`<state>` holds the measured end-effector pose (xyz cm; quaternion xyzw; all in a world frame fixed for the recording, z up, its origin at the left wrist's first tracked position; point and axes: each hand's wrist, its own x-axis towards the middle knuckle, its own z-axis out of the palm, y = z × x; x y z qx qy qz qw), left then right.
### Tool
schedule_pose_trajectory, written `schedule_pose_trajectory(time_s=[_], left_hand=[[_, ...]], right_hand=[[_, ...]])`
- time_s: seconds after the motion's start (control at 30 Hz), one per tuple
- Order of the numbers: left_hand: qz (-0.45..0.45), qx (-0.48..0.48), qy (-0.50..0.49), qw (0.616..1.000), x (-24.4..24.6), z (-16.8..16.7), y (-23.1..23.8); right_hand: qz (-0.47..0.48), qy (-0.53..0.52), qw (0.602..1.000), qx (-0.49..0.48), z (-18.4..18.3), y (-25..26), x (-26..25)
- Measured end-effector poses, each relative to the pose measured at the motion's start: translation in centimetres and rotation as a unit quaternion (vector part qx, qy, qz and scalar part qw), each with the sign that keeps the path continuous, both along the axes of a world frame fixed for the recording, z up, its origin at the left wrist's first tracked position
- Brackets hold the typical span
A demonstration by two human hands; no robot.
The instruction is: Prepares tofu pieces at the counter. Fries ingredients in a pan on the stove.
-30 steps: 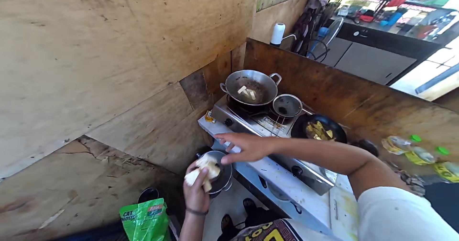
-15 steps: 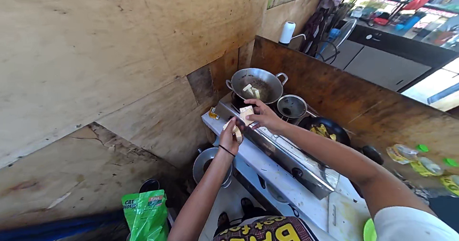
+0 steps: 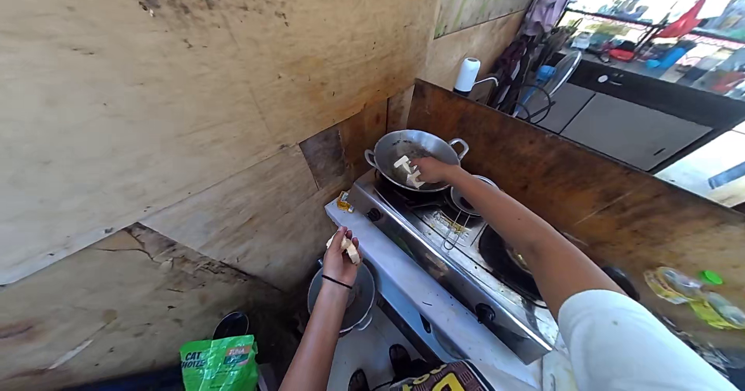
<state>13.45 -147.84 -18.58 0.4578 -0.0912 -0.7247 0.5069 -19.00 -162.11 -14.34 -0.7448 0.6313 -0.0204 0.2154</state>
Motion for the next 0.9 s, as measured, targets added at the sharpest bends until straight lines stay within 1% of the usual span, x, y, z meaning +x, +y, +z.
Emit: schedule_pose_trajectory(time_s=[0.1, 0.2, 0.27, 0.33, 0.37, 0.43, 0.5, 0.53, 0.57, 0.6, 0.67, 0.7, 0.73, 0.83, 0.9], left_hand=[[-0.002, -0.015, -0.009, 1.000, 0.3, 0.1, 0.1], [-0.001, -0.016, -0.003, 1.000, 0.4, 0.1, 0.4], [-0.004, -0.011, -0.002, 1.000, 0.3, 0.2, 0.6], [-0.004, -0.004, -0.001, 1.000, 0.2, 0.6, 1.1], [-0.007, -0.002, -0.002, 1.000, 0.1, 0.9, 1.4], [-0.025, -0.012, -0.012, 1.000, -0.2, 1.8, 2.0], [-0.041, -0.033, -0.018, 0.998, -1.1, 3.0, 2.6], [-0.042, -0.042, -0.016, 0.998, -1.6, 3.6, 2.9], [-0.038, -0.047, -0.013, 0.998, -2.2, 4.2, 3.2], [-0.029, -0.054, -0.005, 0.998, -2.9, 4.7, 3.5], [-0.020, -0.073, 0.014, 0.997, -3.7, 5.6, 3.9], [-0.023, -0.086, 0.015, 0.996, -4.0, 5.9, 4.2], [-0.026, -0.098, 0.018, 0.995, -4.2, 6.0, 4.5], [-0.025, -0.113, 0.032, 0.993, -4.7, 5.9, 5.3], [-0.033, -0.124, 0.022, 0.991, -4.8, 5.6, 5.6]], right_hand=[[-0.009, -0.007, 0.999, -0.037, 0.7, 0.2, -0.9], [-0.053, 0.042, 0.997, -0.032, 0.8, 0.6, -3.6], [-0.097, 0.071, 0.992, -0.036, 0.3, 1.0, -5.5], [-0.167, 0.080, 0.980, -0.076, 1.3, 2.1, -5.8], [-0.191, 0.068, 0.973, -0.109, 2.5, 2.9, -5.4], [-0.184, 0.017, 0.968, -0.171, 6.1, 5.5, -3.1], [-0.126, -0.041, 0.968, -0.211, 9.3, 9.4, 0.6], [-0.089, -0.079, 0.969, -0.217, 10.0, 11.6, 2.9], [-0.058, -0.127, 0.969, -0.202, 10.0, 14.0, 5.4], [-0.029, -0.173, 0.972, -0.157, 9.3, 16.0, 7.7], [0.022, -0.220, 0.975, -0.034, 7.2, 19.0, 11.2], [0.037, -0.234, 0.971, -0.006, 6.1, 20.1, 12.6], [0.044, -0.254, 0.966, -0.008, 5.2, 21.0, 13.6], [0.028, -0.314, 0.947, -0.064, 2.4, 21.6, 14.9], [0.017, -0.337, 0.938, -0.083, 1.6, 21.7, 15.1]])
